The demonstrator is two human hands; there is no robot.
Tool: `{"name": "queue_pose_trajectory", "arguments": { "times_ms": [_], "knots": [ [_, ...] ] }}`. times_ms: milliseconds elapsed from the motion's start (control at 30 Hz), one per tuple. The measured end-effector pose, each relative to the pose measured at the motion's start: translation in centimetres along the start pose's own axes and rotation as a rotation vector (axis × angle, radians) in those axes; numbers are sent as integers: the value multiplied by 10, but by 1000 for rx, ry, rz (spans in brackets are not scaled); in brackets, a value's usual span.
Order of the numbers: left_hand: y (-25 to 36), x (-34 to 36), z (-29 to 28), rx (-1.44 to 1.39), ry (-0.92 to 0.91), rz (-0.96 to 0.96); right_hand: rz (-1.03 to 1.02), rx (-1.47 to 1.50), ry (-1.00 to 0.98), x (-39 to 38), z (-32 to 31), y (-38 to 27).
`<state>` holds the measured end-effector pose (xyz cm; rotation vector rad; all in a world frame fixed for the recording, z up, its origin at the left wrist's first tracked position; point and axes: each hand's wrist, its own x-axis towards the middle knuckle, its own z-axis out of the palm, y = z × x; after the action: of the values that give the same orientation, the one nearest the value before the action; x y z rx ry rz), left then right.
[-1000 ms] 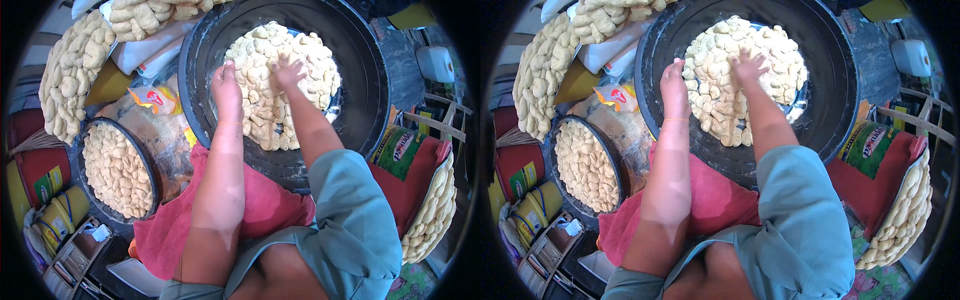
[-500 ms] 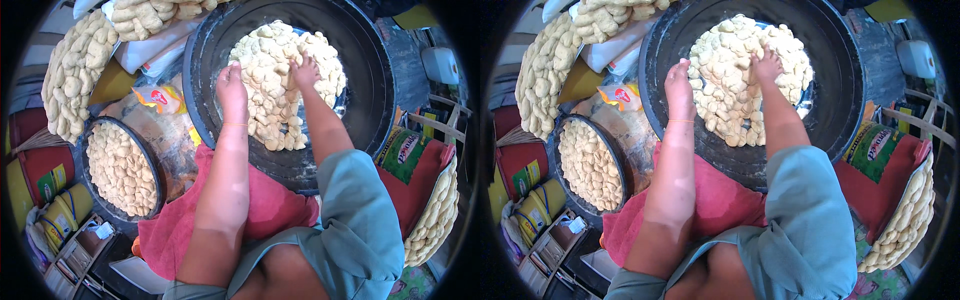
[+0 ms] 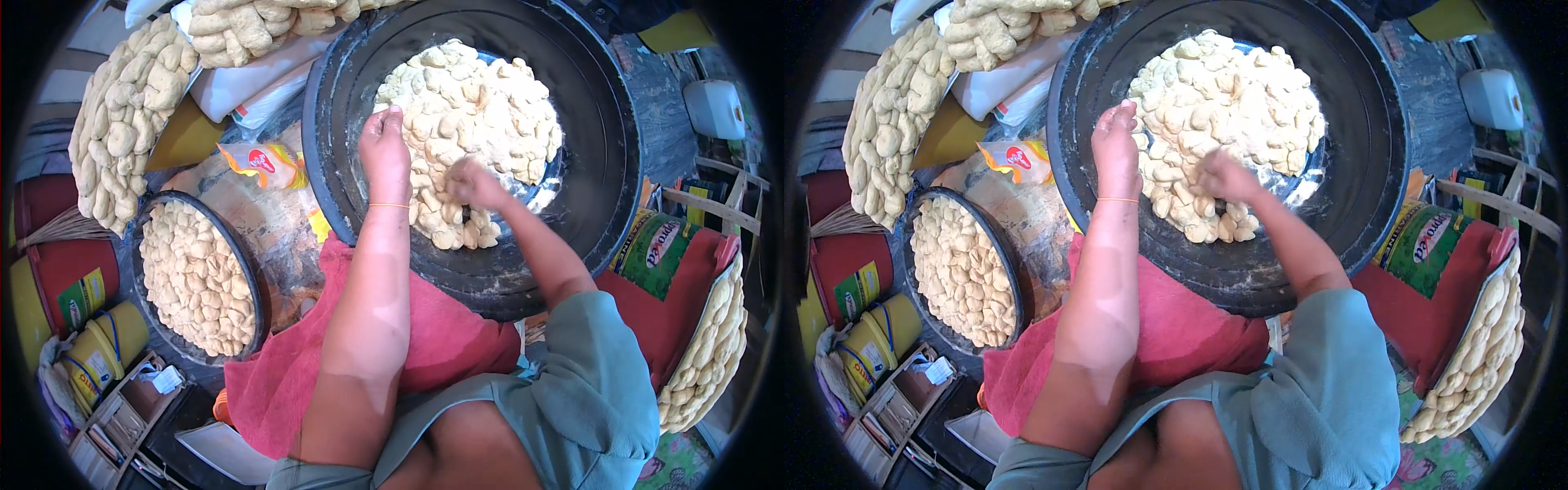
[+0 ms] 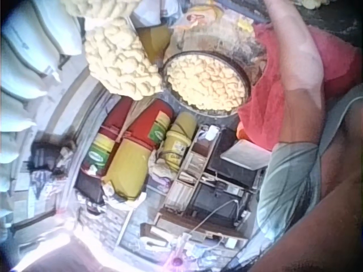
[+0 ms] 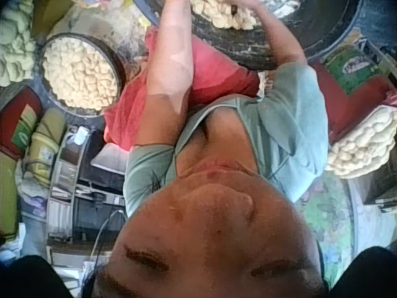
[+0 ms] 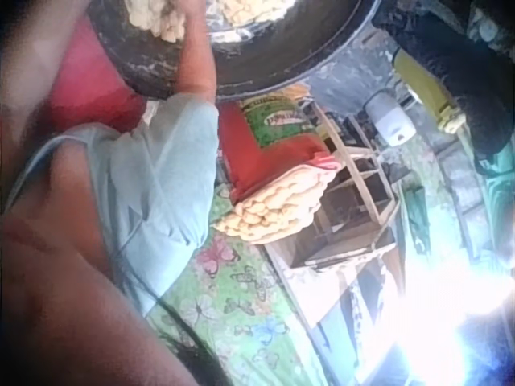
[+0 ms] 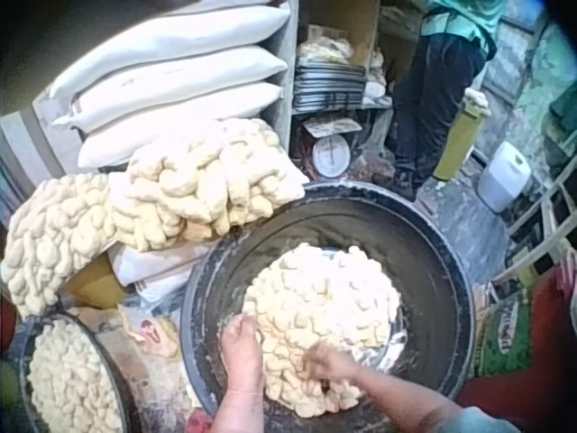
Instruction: The person uses their hands to break off small pieces of dough from a larger mass in a black basin, rolls them into balls, and places them onto stacks or into other containers in a bakery production area.
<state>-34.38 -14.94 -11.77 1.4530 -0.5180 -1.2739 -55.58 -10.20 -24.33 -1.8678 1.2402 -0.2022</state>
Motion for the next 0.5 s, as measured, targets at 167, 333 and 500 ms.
{"name": "queue_pose_trajectory", "arguments": {
  "times_ms": [167, 333, 500],
  "knots": [
    [6, -5, 11, -13, -40, -3, 558, -179, 909, 91, -85, 105],
    [6, -4, 12, -15, -31, 6, 653, -331, 375, 144, -38, 38],
    [-3, 4, -5, 4, -7, -4, -23, -647, -187, 68, 56, -32]
  ]
}}
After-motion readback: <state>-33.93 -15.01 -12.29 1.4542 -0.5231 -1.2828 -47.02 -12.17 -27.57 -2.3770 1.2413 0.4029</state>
